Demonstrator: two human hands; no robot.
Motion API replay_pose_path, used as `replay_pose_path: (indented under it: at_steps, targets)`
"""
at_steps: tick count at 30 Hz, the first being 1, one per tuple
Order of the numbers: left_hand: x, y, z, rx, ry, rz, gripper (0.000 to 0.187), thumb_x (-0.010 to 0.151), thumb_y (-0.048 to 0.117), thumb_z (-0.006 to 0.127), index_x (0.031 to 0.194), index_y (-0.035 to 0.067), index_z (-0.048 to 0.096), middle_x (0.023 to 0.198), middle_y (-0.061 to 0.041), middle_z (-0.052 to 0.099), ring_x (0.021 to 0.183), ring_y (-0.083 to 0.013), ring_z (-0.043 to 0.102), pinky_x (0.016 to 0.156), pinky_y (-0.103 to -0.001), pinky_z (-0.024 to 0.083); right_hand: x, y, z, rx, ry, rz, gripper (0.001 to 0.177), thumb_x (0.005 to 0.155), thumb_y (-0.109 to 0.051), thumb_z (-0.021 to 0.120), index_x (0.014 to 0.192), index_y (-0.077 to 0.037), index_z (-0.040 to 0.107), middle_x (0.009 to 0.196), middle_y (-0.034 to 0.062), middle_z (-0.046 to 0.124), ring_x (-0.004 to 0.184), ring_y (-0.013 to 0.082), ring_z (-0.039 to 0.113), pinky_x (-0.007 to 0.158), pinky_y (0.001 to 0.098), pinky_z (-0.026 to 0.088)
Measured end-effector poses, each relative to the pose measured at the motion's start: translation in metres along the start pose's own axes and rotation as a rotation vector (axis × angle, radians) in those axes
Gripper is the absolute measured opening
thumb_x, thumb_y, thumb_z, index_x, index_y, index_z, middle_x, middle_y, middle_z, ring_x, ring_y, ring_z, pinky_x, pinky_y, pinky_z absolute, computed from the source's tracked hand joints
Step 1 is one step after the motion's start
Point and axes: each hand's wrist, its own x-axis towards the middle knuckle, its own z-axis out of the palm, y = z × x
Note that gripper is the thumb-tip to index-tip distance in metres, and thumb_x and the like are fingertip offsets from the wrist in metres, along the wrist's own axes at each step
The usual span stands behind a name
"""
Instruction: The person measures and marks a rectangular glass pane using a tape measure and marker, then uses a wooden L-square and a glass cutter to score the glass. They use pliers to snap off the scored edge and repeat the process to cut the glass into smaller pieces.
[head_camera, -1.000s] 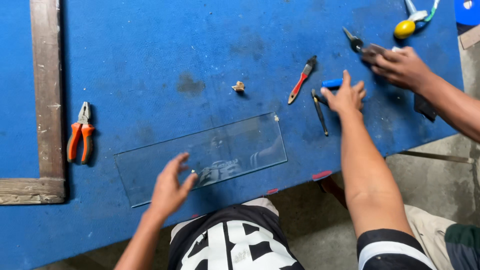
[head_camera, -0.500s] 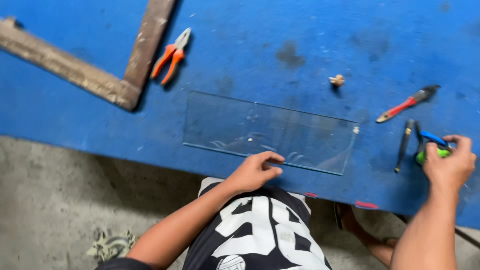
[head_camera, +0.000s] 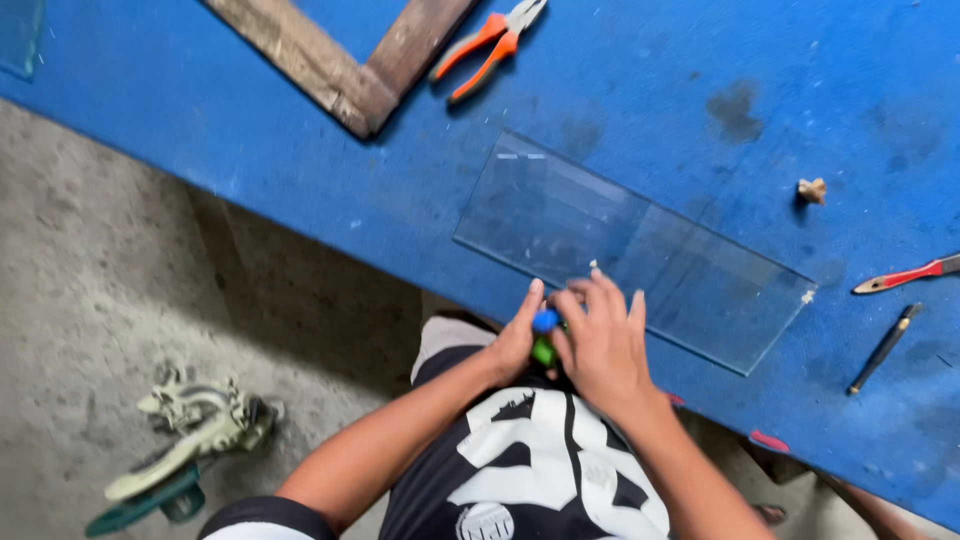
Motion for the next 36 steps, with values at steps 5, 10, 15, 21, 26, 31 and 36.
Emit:
replay_pose_path:
  at_steps: [5, 10, 15, 21, 26, 31, 36]
  targets:
    - [-0.003, -0.002, -0.046, 0.059, -0.088, 0.146, 0.063, 0.102, 0.037, 0.05, 0.154, 0.005, 0.034, 0.12, -0.032, 0.066, 0.082, -0.026, 0.072, 0.032, -0.026, 0.054, 0.062, 0.025, -0.012, 0.751, 0.232, -0.095, 0.018, 0.084, 0.004, 0.067, 0.1, -0.003, 0.063, 0.103, 0.0146, 0.073, 0.098, 0.0341, 0.072, 0.088, 0.0427, 0.055]
    - [-0.021, 0.048, -0.057, 0.567, 0.085, 0.37, 0.1, 0.085, 0.019, 0.068, 0.162, 0.006, 0.006, 0.147, -0.03, 0.052, 0.13, -0.0411, 0.057, 0.097, -0.047, 0.056, 0.097, 0.008, 0.006, 0.898, -0.22, 0.011, 0.028, 0.072, 0.011, 0.061, 0.094, 0.0, 0.073, 0.079, 0.0166, 0.071, 0.076, 0.0255, 0.067, 0.074, 0.0409, 0.057]
    - [-0.033, 0.064, -0.056, 0.774, 0.168, 0.468, 0.095, 0.081, 0.022, 0.07, 0.156, 0.002, 0.017, 0.142, -0.029, 0.053, 0.133, -0.0509, 0.05, 0.112, -0.06, 0.04, 0.123, 0.006, 0.03, 0.77, -0.558, 0.185, 0.032, 0.07, -0.021, 0.094, 0.096, -0.012, 0.076, 0.08, 0.0038, 0.072, 0.074, 0.0155, 0.063, 0.066, 0.0313, 0.051]
    - [-0.04, 0.044, -0.096, 0.879, 0.518, 0.024, 0.044, 0.087, 0.046, 0.065, 0.128, 0.033, 0.058, 0.105, -0.011, 0.073, 0.105, -0.0341, 0.072, 0.088, -0.045, 0.055, 0.195, 0.034, 0.008, 0.917, -0.511, 0.067, 0.013, 0.076, -0.006, 0.08, 0.086, -0.008, 0.072, 0.071, 0.0022, 0.066, 0.062, 0.0119, 0.06, 0.055, 0.0251, 0.053]
    - [-0.038, 0.064, -0.118, 0.859, 0.585, -0.268, 0.051, 0.096, 0.059, 0.04, 0.112, 0.022, 0.072, 0.101, -0.006, 0.078, 0.117, -0.0363, 0.066, 0.099, -0.05, 0.047, 0.271, 0.073, 0.041, 0.53, -0.037, 0.031, 0.019, 0.086, -0.017, 0.084, 0.103, -0.013, 0.077, 0.085, 0.0061, 0.069, 0.073, 0.0175, 0.063, 0.064, 0.03, 0.05]
    - [-0.025, 0.042, -0.127, 0.917, 0.692, -0.243, 0.048, 0.099, 0.046, 0.038, 0.117, 0.015, 0.07, 0.119, -0.02, 0.07, 0.116, -0.0472, 0.061, 0.095, -0.056, 0.046, 0.268, 0.063, 0.049, 0.15, 0.059, -0.1, 0.018, 0.087, -0.025, 0.082, 0.102, -0.018, 0.078, 0.095, 0.0127, 0.064, 0.084, 0.0318, 0.064, 0.072, 0.0444, 0.048]
    - [-0.034, 0.052, -0.124, 0.93, 0.751, -0.341, 0.052, 0.106, 0.05, 0.033, 0.115, 0.008, 0.063, 0.12, -0.023, 0.068, 0.114, -0.0491, 0.062, 0.095, -0.062, 0.044, 0.267, 0.06, 0.037, 0.389, 0.218, -0.242, 0.015, 0.11, -0.021, 0.066, 0.11, -0.009, 0.075, 0.093, 0.0081, 0.067, 0.088, 0.0223, 0.066, 0.08, 0.0387, 0.049]
